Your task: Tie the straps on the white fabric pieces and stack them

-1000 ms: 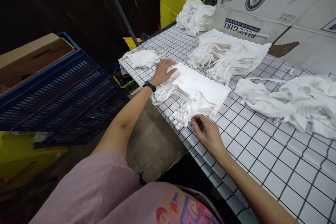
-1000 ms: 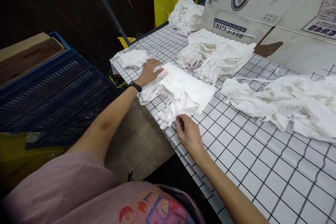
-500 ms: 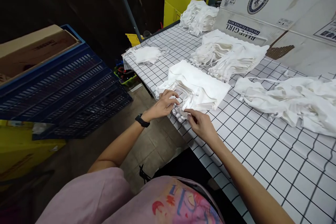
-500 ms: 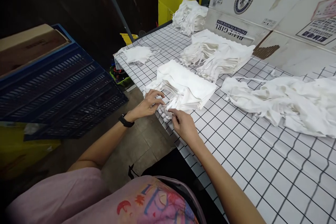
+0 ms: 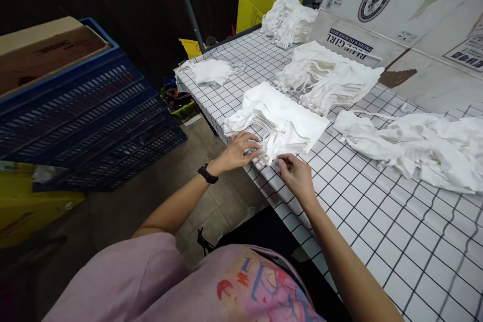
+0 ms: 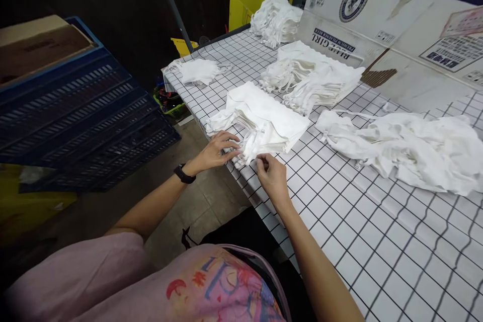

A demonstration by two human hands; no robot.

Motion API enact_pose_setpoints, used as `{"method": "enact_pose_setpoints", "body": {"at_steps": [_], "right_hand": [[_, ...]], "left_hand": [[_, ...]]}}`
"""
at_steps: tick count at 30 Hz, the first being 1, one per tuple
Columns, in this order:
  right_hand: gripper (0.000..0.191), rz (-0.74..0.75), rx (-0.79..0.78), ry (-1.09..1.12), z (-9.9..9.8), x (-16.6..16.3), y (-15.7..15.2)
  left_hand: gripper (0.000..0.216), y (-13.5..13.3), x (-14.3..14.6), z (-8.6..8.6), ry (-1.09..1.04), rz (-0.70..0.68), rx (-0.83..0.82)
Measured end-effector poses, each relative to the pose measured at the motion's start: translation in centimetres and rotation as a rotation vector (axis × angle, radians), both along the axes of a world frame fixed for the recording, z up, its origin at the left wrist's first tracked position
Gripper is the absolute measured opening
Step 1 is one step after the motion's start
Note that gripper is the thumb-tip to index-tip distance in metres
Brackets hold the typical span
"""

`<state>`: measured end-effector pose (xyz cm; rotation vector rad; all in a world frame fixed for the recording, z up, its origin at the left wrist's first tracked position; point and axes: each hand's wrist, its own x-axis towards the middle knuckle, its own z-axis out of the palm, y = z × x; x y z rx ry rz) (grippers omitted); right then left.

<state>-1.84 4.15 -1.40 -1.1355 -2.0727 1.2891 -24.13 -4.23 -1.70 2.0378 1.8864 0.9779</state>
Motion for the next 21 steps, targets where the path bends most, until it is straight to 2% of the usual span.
{"method": "enact_pose_setpoints", "body": {"at_steps": [3, 7, 12, 15, 18, 21], "right_hand": [[0.036, 0.038, -0.221, 0.062, -0.1, -0.3, -0.1], [0.046, 0.070, -0.345, 0.116, 0.0, -1.0, -0.3], [0.056, 0.091, -0.588, 0.177, 0.7, -1.5, -0.7], [0.058, 0.137, -0.693, 0.244, 1.3, -1.7, -1.0], [0.054, 0.163, -0.683, 0.254, 1.3, -1.7, -1.1], [0.045, 0.065, -0.499, 0.201, 0.5, -1.7, -1.1]], "left_hand": [[0.021, 0.6, 0.5, -0.2, -0.114, 0.063, 0.053], [0.015, 0.7, 1.0, -0.1, -0.196, 0.181, 0.045], [0.015, -0.1, 1.3, 0.4, -0.142, 0.121, 0.101], [0.017, -0.5, 1.6, 0.6, -0.066, 0.132, 0.047], [0.020, -0.6, 1.9, 0.7, -0.037, 0.182, -0.013], [0.013, -0.6, 2.0, 0.8, -0.042, 0.191, -0.044]]}}
